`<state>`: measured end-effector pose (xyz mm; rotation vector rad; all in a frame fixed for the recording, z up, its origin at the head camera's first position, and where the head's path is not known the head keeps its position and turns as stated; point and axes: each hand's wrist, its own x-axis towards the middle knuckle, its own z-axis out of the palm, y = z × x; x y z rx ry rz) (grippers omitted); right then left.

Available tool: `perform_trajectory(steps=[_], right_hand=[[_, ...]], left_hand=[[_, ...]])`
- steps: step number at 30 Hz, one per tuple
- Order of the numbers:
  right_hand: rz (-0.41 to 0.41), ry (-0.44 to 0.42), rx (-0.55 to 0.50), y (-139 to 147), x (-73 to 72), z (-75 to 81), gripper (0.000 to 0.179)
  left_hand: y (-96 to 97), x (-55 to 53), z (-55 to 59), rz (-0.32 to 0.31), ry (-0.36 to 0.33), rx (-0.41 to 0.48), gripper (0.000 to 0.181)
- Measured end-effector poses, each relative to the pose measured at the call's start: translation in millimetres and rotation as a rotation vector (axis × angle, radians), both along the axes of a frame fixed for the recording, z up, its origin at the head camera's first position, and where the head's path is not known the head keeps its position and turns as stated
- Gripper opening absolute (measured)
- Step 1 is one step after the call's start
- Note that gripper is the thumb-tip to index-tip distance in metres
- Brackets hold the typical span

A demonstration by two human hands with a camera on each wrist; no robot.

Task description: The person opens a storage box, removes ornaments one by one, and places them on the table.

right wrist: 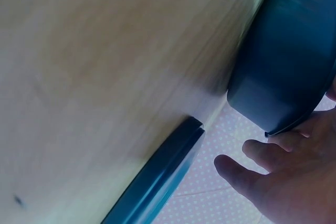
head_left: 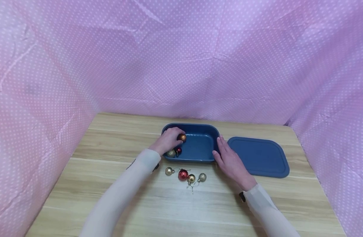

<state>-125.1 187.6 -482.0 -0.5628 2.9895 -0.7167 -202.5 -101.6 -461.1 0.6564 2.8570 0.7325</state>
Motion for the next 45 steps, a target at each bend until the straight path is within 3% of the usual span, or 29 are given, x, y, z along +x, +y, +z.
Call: perform_trajectory(steps=[13,19,24,34,40,45], right_hand=[[0.008,0.006,-0.021,-1,-1.1,2.8,0.068],[0.015,0.01,-0.009,-1,-3.5,2.5,0.068],[0.018,0.009,-0.005,-1,-4.1,1.9,0.068],[0.02,0.008,-0.007,0,-1.8,0.8,0.067],[0.018,0.01,-0.014,0,-0.2,0.3,0.067],[0.01,0.003,-0.017,0,0.7,0.2,0.068]], left_hand=[[0.7,2.6,0.0,0.021,0.017,-0.023,0.032],[-2.0,3.8,1.7,0.03,0.053,0.029,0.032],[-5.7,9.4,3.7,0.038,0.101,0.126,0.032],[-29.0,44.0,28.0,0.112,0.121,0.348,0.039],[-49.0,68.1,38.0,0.154,0.169,0.417,0.039],[-59.6,87.2,38.7,0.167,0.226,0.427,0.039]])
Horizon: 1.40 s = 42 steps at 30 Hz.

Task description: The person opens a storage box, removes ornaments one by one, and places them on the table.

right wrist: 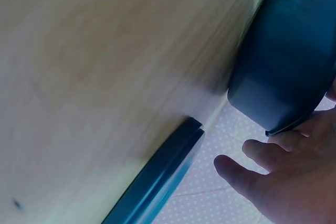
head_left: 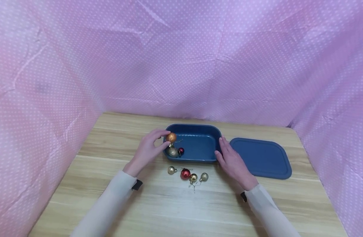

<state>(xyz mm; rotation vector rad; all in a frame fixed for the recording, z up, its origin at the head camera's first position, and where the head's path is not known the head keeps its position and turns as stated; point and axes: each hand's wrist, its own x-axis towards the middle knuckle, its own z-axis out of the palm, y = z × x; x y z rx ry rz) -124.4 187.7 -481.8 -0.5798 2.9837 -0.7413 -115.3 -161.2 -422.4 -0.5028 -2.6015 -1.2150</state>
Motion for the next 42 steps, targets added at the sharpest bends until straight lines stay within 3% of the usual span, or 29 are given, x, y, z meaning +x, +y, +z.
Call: perform_trajectory(steps=[9,15,25,35,42], right_hand=[[-0.001,-0.01,0.006,1,0.9,0.4,0.068],[0.002,-0.013,0.0,1,-0.1,2.2,0.067],[0.004,-0.021,0.007,2,-0.1,1.0,0.068],[0.002,-0.036,0.002,1,-1.4,3.5,0.068],[0.001,-0.039,0.011,1,-2.4,0.5,0.068]], left_hand=[[-10.2,33.4,-0.1,-0.017,0.055,-0.035,0.041],[-23.0,49.5,-1.4,-0.02,0.117,-0.051,0.039],[-39.3,72.6,-9.6,-0.013,0.068,-0.12,0.04],[-53.0,82.7,-20.9,-0.016,0.083,-0.18,0.038],[-51.1,81.4,-35.7,-0.075,-0.036,-0.172,0.037]])
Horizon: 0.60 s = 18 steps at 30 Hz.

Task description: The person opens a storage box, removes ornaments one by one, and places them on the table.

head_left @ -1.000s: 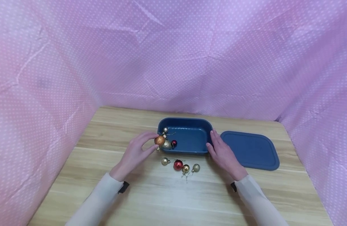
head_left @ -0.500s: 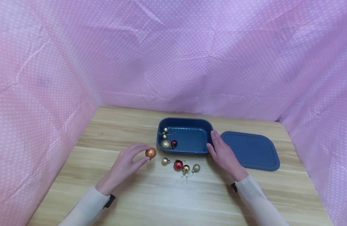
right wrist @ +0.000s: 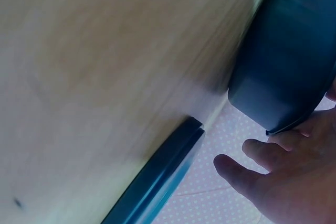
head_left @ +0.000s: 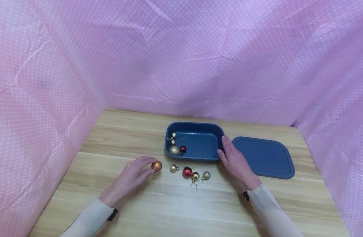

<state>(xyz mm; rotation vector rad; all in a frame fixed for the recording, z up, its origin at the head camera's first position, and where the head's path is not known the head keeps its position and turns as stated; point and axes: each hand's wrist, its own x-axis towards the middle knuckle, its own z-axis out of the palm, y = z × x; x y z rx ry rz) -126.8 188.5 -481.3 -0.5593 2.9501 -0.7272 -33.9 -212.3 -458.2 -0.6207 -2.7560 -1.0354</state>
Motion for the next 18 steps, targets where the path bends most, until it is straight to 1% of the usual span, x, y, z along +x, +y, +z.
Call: perform_trajectory(steps=[2,5,8,14,18], right_hand=[[0.0,0.002,0.0,0,0.1,0.0,0.068],[0.003,0.009,-0.008,0,1.0,-0.1,0.068],[0.002,0.016,-0.015,0,2.1,-0.4,0.067],[-0.005,0.03,-0.013,1,2.1,-2.0,0.067],[0.004,0.031,-0.013,1,1.8,-1.4,0.067]], left_hand=[[2.9,-1.4,-2.7,-0.011,-0.04,0.002,0.035],[6.2,-2.5,-5.6,-0.003,-0.085,0.003,0.033],[7.8,-4.2,-8.1,0.003,-0.098,0.001,0.033],[7.9,-9.1,-14.3,0.007,-0.153,0.006,0.037],[8.6,-13.8,-18.6,-0.009,-0.174,0.015,0.039]])
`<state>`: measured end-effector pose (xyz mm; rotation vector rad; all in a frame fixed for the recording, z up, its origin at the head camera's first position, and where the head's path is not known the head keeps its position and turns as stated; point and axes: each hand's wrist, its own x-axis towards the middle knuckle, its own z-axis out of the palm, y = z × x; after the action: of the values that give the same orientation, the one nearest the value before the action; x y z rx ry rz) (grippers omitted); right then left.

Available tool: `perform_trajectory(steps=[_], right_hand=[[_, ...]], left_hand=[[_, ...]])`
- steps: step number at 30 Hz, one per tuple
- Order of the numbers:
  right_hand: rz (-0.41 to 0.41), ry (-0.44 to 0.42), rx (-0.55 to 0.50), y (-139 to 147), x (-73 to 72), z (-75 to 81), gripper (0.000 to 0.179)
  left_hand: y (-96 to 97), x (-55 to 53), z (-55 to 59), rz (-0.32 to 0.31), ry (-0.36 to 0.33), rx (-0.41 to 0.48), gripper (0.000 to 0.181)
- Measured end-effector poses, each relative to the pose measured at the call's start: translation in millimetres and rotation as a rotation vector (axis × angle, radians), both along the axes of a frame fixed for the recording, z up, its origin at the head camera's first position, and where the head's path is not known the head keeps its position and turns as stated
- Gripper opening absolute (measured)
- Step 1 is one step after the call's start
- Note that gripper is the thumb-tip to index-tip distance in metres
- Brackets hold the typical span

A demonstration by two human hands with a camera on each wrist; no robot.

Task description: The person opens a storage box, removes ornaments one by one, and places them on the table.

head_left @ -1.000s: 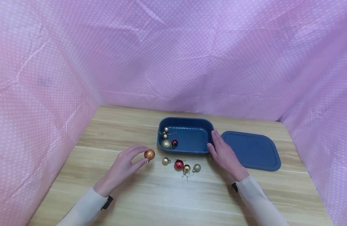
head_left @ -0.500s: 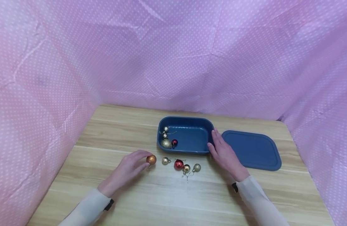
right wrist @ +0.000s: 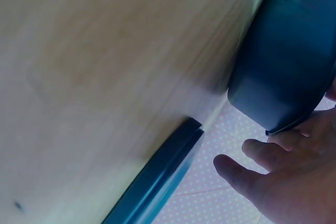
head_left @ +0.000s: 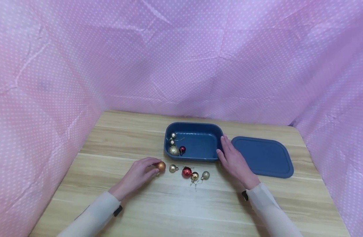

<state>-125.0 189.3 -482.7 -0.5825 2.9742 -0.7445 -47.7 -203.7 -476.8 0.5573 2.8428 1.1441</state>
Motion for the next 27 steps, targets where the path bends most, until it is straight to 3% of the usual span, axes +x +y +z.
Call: perform_trajectory(steps=[7,18,27], right_hand=[[-0.002,0.005,-0.001,0,-3.5,2.0,0.068],[0.003,0.009,0.003,2,-1.6,0.8,0.067],[0.008,0.003,-0.001,0,1.5,2.7,0.067]], left_hand=[[6.9,-9.8,-5.1,-0.014,-0.06,0.036,0.036],[13.8,-10.6,-12.6,0.038,-0.132,0.043,0.033],[7.8,3.3,-9.4,0.082,-0.193,0.059,0.06]])
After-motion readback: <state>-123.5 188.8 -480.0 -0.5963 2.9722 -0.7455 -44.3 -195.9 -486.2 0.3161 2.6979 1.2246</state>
